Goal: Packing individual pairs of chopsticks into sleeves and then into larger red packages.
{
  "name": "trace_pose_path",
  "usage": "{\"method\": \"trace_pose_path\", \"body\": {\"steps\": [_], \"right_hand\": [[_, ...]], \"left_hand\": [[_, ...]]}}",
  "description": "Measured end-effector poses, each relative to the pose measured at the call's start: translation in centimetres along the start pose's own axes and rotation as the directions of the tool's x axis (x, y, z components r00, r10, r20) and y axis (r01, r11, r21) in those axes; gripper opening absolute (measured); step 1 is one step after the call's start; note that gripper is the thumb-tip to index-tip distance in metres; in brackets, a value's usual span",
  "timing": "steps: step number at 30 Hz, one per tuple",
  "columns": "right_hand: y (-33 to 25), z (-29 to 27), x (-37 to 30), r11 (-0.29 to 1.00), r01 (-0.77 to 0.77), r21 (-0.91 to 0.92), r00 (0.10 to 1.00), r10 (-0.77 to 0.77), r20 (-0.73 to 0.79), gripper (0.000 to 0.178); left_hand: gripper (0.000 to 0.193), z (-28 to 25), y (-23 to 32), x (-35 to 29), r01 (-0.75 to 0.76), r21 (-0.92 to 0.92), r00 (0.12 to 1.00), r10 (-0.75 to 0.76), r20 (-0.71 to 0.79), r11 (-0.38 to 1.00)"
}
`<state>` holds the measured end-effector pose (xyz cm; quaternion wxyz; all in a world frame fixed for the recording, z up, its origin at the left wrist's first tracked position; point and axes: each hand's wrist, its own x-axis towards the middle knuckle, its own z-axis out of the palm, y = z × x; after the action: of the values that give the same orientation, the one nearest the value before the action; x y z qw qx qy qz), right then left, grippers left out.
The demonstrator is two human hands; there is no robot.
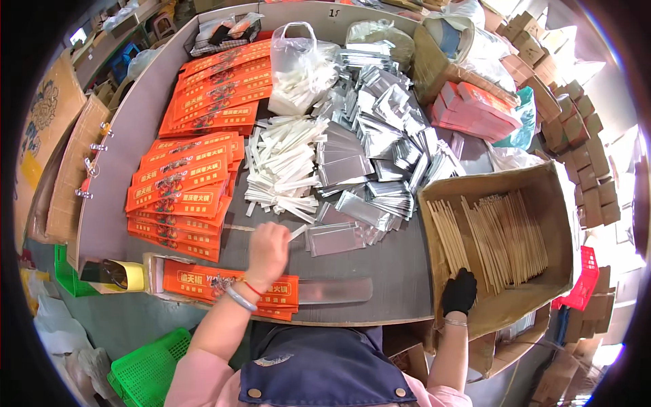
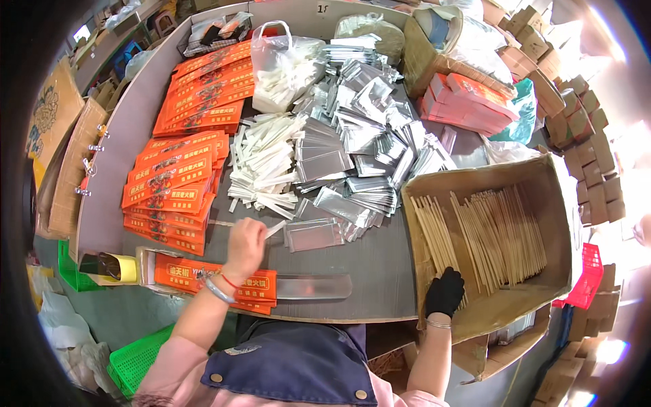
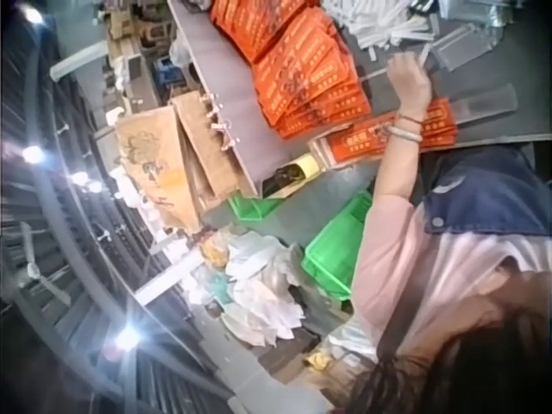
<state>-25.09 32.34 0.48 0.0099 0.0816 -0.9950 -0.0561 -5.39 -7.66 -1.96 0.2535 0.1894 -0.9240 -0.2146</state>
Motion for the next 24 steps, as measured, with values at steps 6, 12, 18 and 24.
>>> {"method": "trace_pose_path", "body": {"steps": [6,12,18,24], "right_hand": [[-0.9,0.5,-0.3,1.000,-0.013,-0.012,1.000,0.012,-0.012,0.018],[-0.6,0.6,-0.1,0.998,0.050,0.047,0.999,-0.049,-0.023,0.017],[-1.8,0.3,-0.6,0.940,0.147,0.308,0.967,-0.071,-0.244,0.016],[-6.8,-4.5,-3.7,0.615,0.637,0.465,0.686,-0.727,0.022,0.027]], "left_hand": [[0.020,3.1,4.8,0.7,-0.001,0.017,0.986,-0.002,0.164,1.000],[0.024,1.6,5.0,1.6,0.044,-0.203,0.929,0.035,0.369,0.978],[0.026,-1.7,5.9,-3.0,0.187,-0.249,0.813,-0.008,0.582,0.950],[0.056,-4.7,4.5,-6.2,0.023,-0.121,0.946,0.017,0.324,0.992]]}}
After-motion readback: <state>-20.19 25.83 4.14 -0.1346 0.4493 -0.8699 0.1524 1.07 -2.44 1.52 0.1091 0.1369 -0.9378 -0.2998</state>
